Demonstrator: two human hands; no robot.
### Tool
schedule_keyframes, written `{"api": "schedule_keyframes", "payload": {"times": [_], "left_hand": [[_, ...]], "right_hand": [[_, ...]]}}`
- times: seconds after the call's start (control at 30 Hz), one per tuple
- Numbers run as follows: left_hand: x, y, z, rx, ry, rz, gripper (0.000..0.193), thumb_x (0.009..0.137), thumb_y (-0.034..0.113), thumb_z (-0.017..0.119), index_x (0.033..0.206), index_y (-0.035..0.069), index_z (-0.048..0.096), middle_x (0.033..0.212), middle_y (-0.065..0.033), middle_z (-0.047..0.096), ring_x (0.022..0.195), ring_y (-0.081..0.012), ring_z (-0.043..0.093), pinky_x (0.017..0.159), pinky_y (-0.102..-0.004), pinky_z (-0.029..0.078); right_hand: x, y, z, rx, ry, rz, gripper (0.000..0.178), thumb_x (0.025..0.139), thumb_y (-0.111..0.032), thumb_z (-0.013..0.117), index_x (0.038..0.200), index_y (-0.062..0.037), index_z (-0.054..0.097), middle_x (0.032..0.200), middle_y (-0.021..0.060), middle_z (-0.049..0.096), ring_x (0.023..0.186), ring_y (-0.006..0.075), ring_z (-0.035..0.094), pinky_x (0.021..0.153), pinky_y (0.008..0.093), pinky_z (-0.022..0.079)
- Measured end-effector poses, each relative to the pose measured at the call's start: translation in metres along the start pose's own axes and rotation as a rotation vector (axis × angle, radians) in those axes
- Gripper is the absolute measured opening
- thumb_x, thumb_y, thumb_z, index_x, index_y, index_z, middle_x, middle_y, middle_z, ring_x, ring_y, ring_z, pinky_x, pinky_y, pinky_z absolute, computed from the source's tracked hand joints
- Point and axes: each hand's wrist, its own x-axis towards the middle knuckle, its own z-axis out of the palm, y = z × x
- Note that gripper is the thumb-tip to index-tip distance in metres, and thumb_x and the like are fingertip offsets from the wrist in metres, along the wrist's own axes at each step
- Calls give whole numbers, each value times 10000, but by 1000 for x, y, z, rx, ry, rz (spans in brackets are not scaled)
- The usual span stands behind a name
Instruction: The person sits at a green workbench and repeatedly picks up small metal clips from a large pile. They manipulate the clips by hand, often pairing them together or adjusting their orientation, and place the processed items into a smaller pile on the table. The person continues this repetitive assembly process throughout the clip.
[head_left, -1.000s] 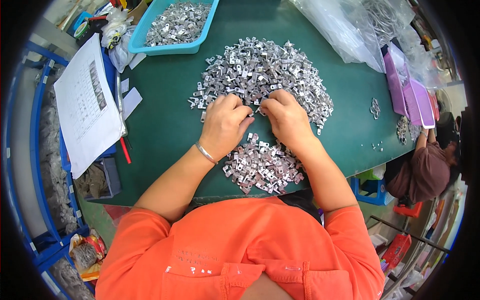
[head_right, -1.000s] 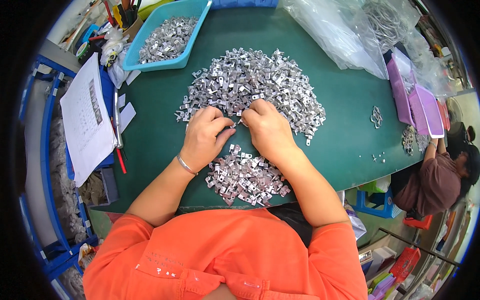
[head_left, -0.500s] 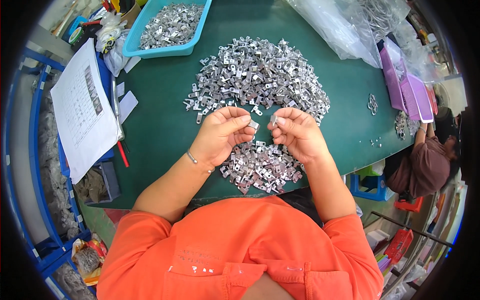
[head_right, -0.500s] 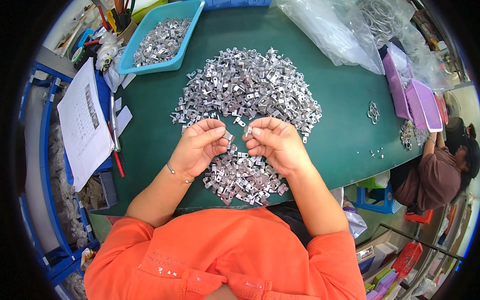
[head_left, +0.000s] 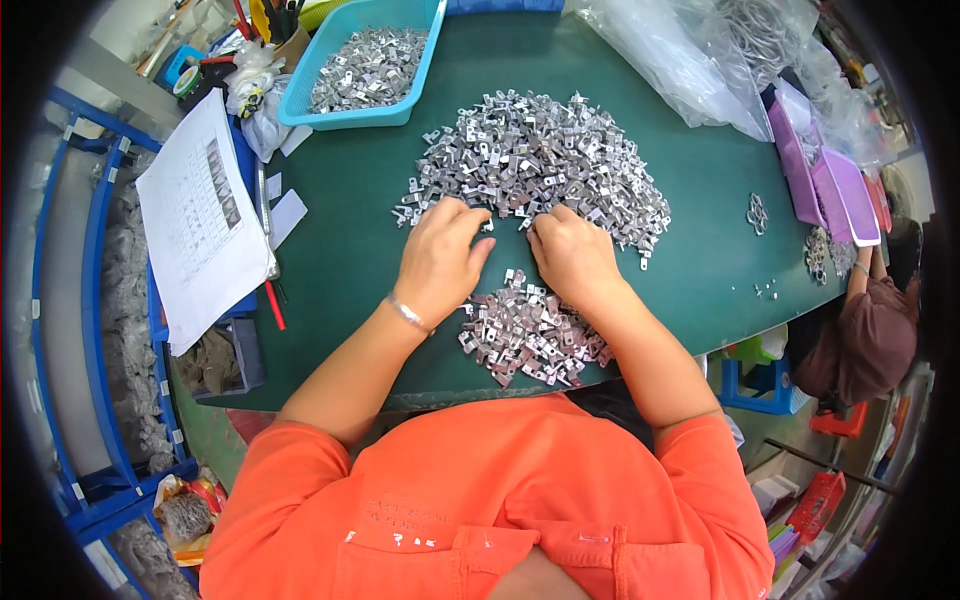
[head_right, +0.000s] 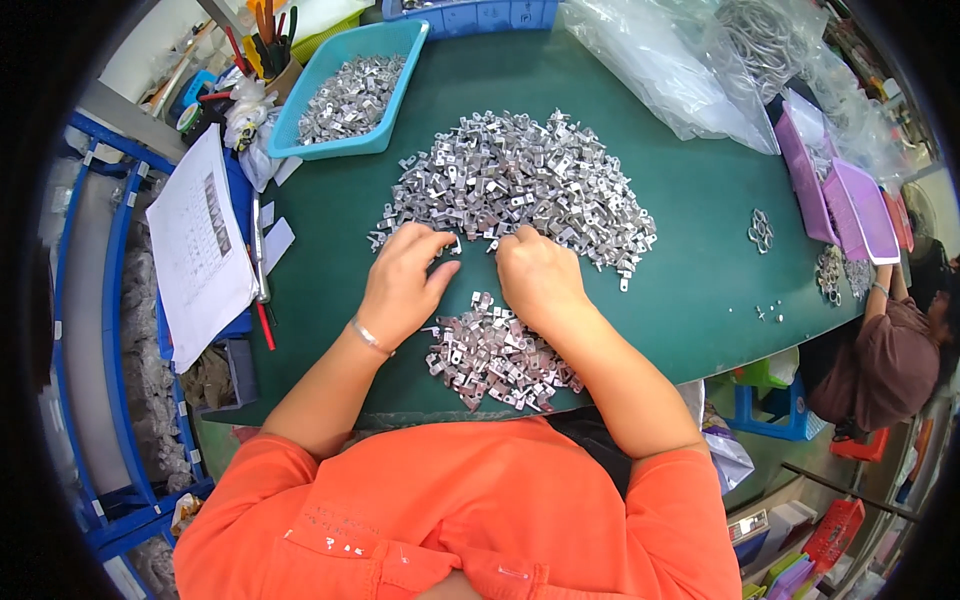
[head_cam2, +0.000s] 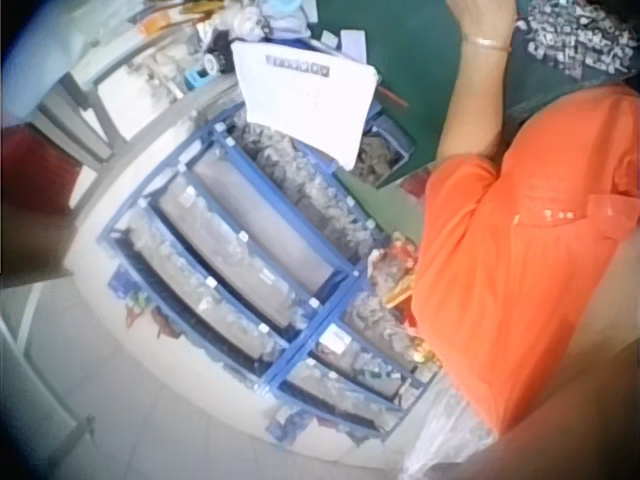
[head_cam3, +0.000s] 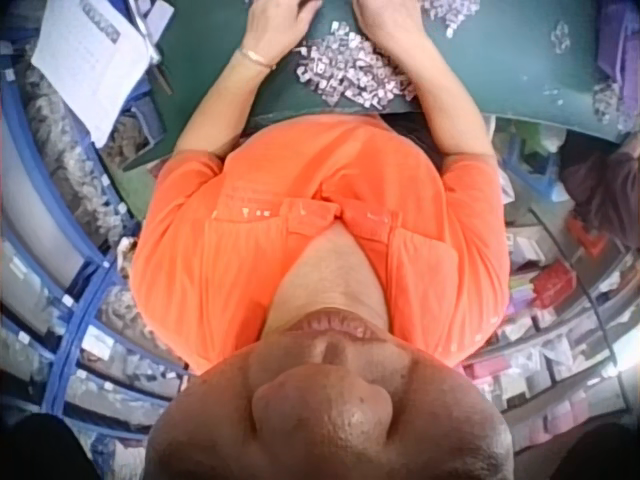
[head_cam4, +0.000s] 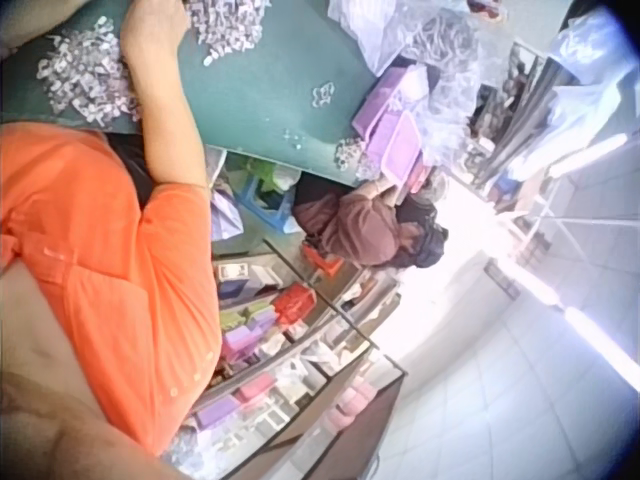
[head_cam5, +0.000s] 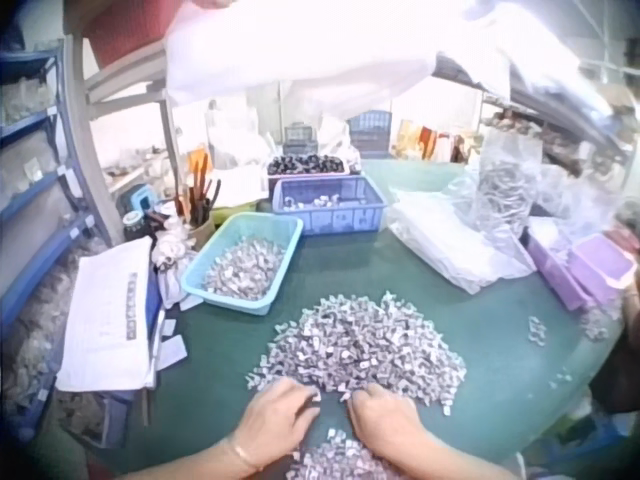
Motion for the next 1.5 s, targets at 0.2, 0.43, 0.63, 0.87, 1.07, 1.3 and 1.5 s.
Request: {"api": "schedule_keyframes", "payload": {"times": [0.2, 0.43, 0.63, 0.87, 1.07, 1.3, 1.5], "left_hand": [[3, -8, 12, 86, 31, 32, 127, 681, 30, 744, 767, 37, 651, 801, -93, 550, 765, -299, 573, 688, -386, 472], [-14, 13, 3, -794, -96, -660, 101, 861, 68, 680, 932, -4, 672, 847, -15, 626, 678, -74, 561, 641, -202, 468], [-24, 16, -8, -1026, -95, -686, 133, 898, 63, 632, 1009, -9, 638, 904, -82, 670, 759, -115, 616, 684, -244, 510], [-32, 18, -13, -1138, -98, -714, 137, 908, 41, 606, 1031, -16, 626, 915, -98, 670, 754, -114, 608, 688, -244, 507], [-40, 20, -24, -1030, -111, -629, 127, 896, 6, 600, 1014, -25, 637, 890, -83, 660, 702, -86, 550, 643, -213, 459], [-52, 25, -39, -613, -378, -254, 116, 824, -25, 669, 938, -9, 683, 839, -43, 634, 730, -111, 593, 640, -227, 479], [-53, 30, -31, -424, -355, -214, 110, 795, -13, 689, 900, 16, 694, 824, -31, 614, 662, -98, 569, 586, -223, 457]], "right_hand": [[-4, 4, -30, 518, -175, 277, 134, 824, -141, 610, 845, -26, 675, 821, 156, 658, 745, 321, 642, 659, 405, 506], [-20, 10, -24, 415, -64, 59, 119, 808, -126, 647, 883, -36, 673, 896, 116, 617, 884, 315, 613, 769, 409, 494], [-18, -2, -8, 107, -18, -153, 54, 721, -42, 628, 774, -32, 628, 855, 115, 578, 821, 310, 605, 723, 417, 502], [-16, 4, -4, 99, -26, -216, 77, 692, 10, 608, 765, -13, 617, 845, 130, 576, 815, 324, 613, 738, 411, 511], [-15, 17, -10, 508, -91, -46, 120, 839, -49, 614, 936, -1, 666, 862, 149, 613, 770, 308, 615, 687, 366, 486], [-27, 34, -43, 882, -304, -165, 131, 837, -52, 637, 946, 14, 668, 821, 78, 645, 765, 176, 603, 692, 305, 481], [-28, 26, -16, 499, -148, -273, 206, 844, 32, 560, 1033, 15, 640, 1068, 147, 594, 1023, 312, 564, 905, 362, 443]]}}
